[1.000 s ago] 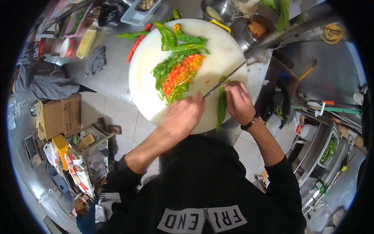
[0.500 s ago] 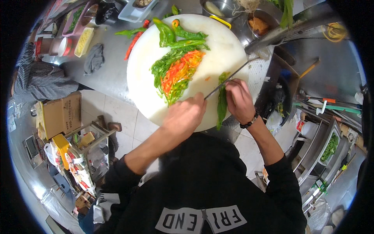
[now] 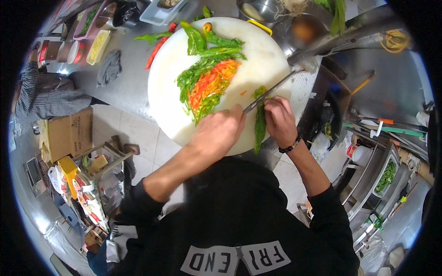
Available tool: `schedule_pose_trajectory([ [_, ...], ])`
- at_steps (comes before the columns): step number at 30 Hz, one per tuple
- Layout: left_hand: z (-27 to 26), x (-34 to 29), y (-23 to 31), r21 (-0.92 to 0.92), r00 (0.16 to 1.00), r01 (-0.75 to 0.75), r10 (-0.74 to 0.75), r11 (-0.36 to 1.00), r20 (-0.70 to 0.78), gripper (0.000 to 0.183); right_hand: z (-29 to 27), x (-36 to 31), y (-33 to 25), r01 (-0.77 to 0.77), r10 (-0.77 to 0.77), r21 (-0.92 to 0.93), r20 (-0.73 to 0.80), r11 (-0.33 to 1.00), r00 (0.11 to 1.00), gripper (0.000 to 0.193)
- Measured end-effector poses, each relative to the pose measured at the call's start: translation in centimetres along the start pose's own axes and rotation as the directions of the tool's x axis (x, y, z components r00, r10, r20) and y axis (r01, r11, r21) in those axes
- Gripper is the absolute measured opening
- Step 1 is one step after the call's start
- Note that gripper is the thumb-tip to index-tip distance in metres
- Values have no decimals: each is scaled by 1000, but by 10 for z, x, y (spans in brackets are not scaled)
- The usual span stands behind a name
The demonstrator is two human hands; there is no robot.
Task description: The person slices green and red peppers into thin strips on a white cutting board using a knife. The sliced peppers are gathered into a pile on the board as the task progresses.
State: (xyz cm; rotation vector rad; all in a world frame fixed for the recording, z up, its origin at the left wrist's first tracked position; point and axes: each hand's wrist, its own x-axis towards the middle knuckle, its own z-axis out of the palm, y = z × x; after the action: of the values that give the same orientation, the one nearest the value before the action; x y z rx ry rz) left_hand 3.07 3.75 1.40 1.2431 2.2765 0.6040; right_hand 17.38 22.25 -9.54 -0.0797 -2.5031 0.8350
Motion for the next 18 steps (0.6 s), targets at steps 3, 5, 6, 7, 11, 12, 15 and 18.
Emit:
schedule_pose_trajectory([
  [3, -24, -18, 3, 3, 991, 39, -39, 999, 126, 24, 0, 0, 0, -10, 10, -1, -1, 1000, 1000, 36],
  [5, 1, -17, -1, -28, 997, 45, -43, 999, 71, 24, 0, -2, -4, -39, 39, 20, 2, 999, 999, 36],
  [6, 11, -14, -2, -39, 998, 53, -52, 998, 32, 24, 0, 1, -5, -49, 49, 38, -1, 998, 999, 35],
  [7, 17, -10, -4, -35, 999, 44, -45, 998, -4, 25, -1, 3, -7, -61, 61, 50, 0, 997, 998, 35],
  [11, 5, -7, -4, -37, 1000, 13, -13, 999, -6, 26, -17, 15, -15, -58, 53, 96, 54, 994, 997, 34],
  [12, -5, -10, -3, -41, 1000, 4, -2, 999, 31, 26, -17, 14, -14, -47, 43, 80, 51, 996, 998, 34],
  [15, -16, -30, -1, -6, 997, 21, -21, 1000, 76, 25, -12, 5, -13, -38, 36, 63, 39, 997, 999, 34],
  [18, 13, -20, -1, -22, 999, 40, -39, 999, 31, 24, -9, 4, -14, -40, 39, 64, 25, 997, 999, 35],
])
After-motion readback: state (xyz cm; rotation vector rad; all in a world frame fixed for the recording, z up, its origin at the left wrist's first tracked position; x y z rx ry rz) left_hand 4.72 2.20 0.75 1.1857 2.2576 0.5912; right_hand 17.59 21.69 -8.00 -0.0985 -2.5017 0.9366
